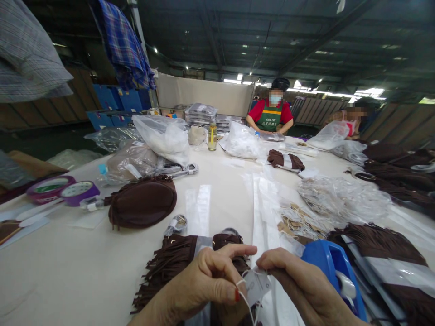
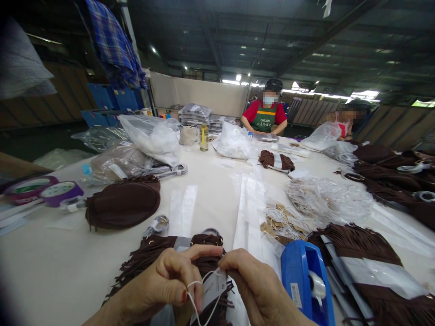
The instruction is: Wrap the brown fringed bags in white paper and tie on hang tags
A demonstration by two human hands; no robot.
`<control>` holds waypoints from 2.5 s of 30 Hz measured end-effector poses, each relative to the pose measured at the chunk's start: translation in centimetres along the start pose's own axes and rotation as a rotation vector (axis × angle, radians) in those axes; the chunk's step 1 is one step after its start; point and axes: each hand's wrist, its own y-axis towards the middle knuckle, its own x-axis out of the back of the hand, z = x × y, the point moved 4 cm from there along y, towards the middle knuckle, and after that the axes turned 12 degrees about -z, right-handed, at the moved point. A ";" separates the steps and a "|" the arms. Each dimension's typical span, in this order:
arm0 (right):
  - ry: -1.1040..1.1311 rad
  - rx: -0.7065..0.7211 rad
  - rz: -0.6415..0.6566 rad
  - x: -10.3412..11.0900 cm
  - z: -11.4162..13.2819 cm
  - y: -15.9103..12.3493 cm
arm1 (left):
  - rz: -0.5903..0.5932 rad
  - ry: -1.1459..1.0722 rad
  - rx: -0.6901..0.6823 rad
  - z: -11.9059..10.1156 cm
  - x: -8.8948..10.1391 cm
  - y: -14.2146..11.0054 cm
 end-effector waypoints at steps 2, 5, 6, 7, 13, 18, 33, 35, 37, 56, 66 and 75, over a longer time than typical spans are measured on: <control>0.048 0.019 0.016 -0.1 0.2 0.0 | 0.029 -0.069 0.068 0.7 -0.6 -0.1; 0.063 0.023 0.040 -0.2 0.3 0.1 | 0.099 -0.189 0.169 1.9 -1.4 -0.4; 0.047 0.024 0.035 -0.2 0.2 0.1 | 0.117 -0.212 0.191 2.2 -1.6 -0.5; 0.025 0.029 0.018 0.0 0.2 0.2 | 0.130 -0.223 0.202 2.4 -1.6 -0.5; -0.131 0.055 -0.146 1.1 -0.8 -0.2 | 0.193 -0.187 0.194 2.9 -1.2 -0.7; -0.080 -0.144 -0.357 2.0 -1.7 -0.7 | 0.145 -0.081 0.185 3.4 -0.5 -1.0; 0.731 -0.743 -0.664 1.5 -2.6 -0.9 | -0.078 -0.038 0.257 4.9 -0.2 -1.3; 0.691 -0.688 -0.732 1.8 -2.5 -0.9 | -0.103 -0.012 0.254 5.2 -0.2 -1.3; 0.654 -0.626 -0.760 2.1 -2.4 -0.7 | -0.157 0.050 0.254 5.6 -0.1 -1.3; -0.209 0.005 -0.462 2.0 0.4 2.0 | -0.283 0.428 0.246 7.9 1.5 -1.2; -0.257 0.115 -0.152 0.0 2.0 3.6 | -0.399 0.797 -0.019 -0.9 0.6 0.1; -0.064 -0.092 -0.227 -1.1 -0.2 3.1 | -0.457 0.063 0.051 -0.1 -1.2 2.2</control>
